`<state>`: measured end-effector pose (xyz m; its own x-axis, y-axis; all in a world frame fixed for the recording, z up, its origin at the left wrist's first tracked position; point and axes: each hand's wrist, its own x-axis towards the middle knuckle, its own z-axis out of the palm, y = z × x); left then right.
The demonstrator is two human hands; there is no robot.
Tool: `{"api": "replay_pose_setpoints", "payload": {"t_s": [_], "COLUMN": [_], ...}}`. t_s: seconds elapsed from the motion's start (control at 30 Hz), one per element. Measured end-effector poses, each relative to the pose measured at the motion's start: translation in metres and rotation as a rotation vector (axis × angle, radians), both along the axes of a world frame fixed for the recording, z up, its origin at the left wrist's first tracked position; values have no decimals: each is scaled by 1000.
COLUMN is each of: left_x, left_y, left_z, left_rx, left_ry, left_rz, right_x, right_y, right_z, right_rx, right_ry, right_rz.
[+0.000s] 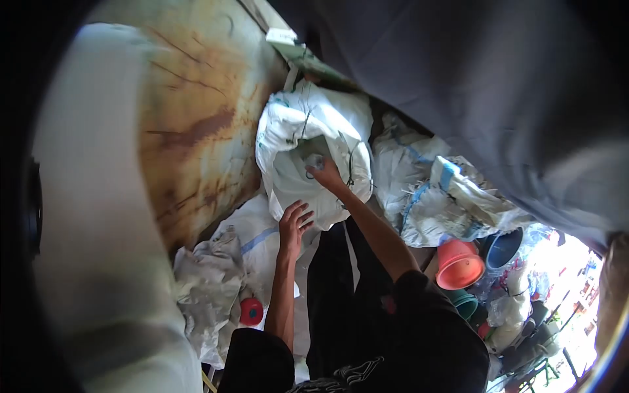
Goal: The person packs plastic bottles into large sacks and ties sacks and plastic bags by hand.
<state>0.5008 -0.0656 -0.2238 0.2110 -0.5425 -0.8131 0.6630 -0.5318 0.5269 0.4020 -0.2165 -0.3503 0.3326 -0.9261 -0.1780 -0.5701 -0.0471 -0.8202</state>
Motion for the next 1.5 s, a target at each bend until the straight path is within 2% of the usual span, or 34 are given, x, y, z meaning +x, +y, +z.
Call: {"api": "replay_pose_setpoints", "payload": {"t_s": [0.07, 0.13, 0.17, 0.2, 0.23, 0.27, 0.33, 0.37, 0.4, 0.5, 0.53, 0.6, 0.63, 0.67, 0.73, 0.77, 0.8, 0.83, 0.87, 0.93, 0.97, 1.0, 1.07, 1.13, 1.17, 1.2, 1.27, 1.33, 1.37, 1.47, 1.5], "left_x": [0, -8, -14, -17, -22, -28, -46, -54, -61, -75, -83, -107, -119, -125, -138, -147, -156, -167, -179, -203, -215, -231, -261, -293, -308, -325, -363, -392, -406, -436, -446], "left_y": [-7, -9, -6, -8, -12, -6, -4, 3, 15, 45, 55, 67, 71, 71, 67, 62, 59, 53, 47, 35, 30, 29, 28, 35, 41, 46, 55, 70, 74, 74, 72], "left_z": [44, 84, 101, 118, 146, 173, 223, 237, 234, 228, 234, 251, 260, 263, 267, 269, 273, 281, 288, 308, 307, 305, 306, 324, 323, 322, 330, 330, 325, 319, 312], "left_rx": [9, -73, -157, -245, -273, -412, -706, -732, -754, -728, -769, -761, -712, -756, -530, -568, -761, -955, -988, -1475, -1516, -1552, -1887, -1951, -1960, -1968, -2094, -2279, -2267, -2368, -2384], "left_ry": [-140, -176, -319, -469, -476, -769, -1363, -1364, -1423, -1241, -1206, -1074, -984, -1000, -534, -541, -725, -906, -902, -1108, -1111, -1103, -1181, -1173, -1155, -1136, -1146, -1165, -1127, -1264, -1274], "left_rz": [-187, -230, -273, -306, -307, -447, -708, -825, -944, -1081, -998, -848, -784, -793, -858, -879, -944, -994, -1006, -1078, -1238, -1249, -1400, -1485, -1504, -1522, -1523, -1551, -1598, -1566, -1550], "right_x": [-23, -44, -56, -68, -82, -93, -109, -118, -128, -139, -153, -170, -168, -178, -202, -215, -228, -237, -248, -276, -293, -311, -348, -392, -413, -430, -463, -484, -496, -528, -537], "right_y": [-13, -4, 6, 13, 20, 36, 66, 81, 101, 145, 175, 183, 184, 186, 205, 214, 219, 223, 229, 239, 245, 249, 264, 279, 293, 307, 322, 329, 334, 347, 348], "right_z": [90, 170, 205, 236, 263, 285, 296, 301, 302, 360, 323, 344, 404, 412, 414, 407, 404, 411, 417, 420, 419, 419, 424, 414, 389, 381, 373, 357, 351, 358, 359], "right_rx": [918, 917, 945, 916, 885, 866, 917, 960, 757, 620, 296, 216, 463, 472, 449, 534, 621, 594, 619, 620, 619, 619, 583, 694, 437, 419, -289, -260, -141, -30, 155], "right_ry": [-399, -502, -600, -611, -626, -639, -479, -411, -254, -24, -2, -35, -124, -152, -201, -279, -353, -363, -364, -376, -361, -348, -384, -473, -375, -377, 132, 93, -41, 7, -117], "right_rz": [-274, -380, -479, -478, -427, -386, -452, -454, -215, -298, -185, -316, -553, -574, -623, -589, -550, -573, -607, -661, -681, -705, -804, -950, -804, -820, -286, -363, -438, -464, -522]}}
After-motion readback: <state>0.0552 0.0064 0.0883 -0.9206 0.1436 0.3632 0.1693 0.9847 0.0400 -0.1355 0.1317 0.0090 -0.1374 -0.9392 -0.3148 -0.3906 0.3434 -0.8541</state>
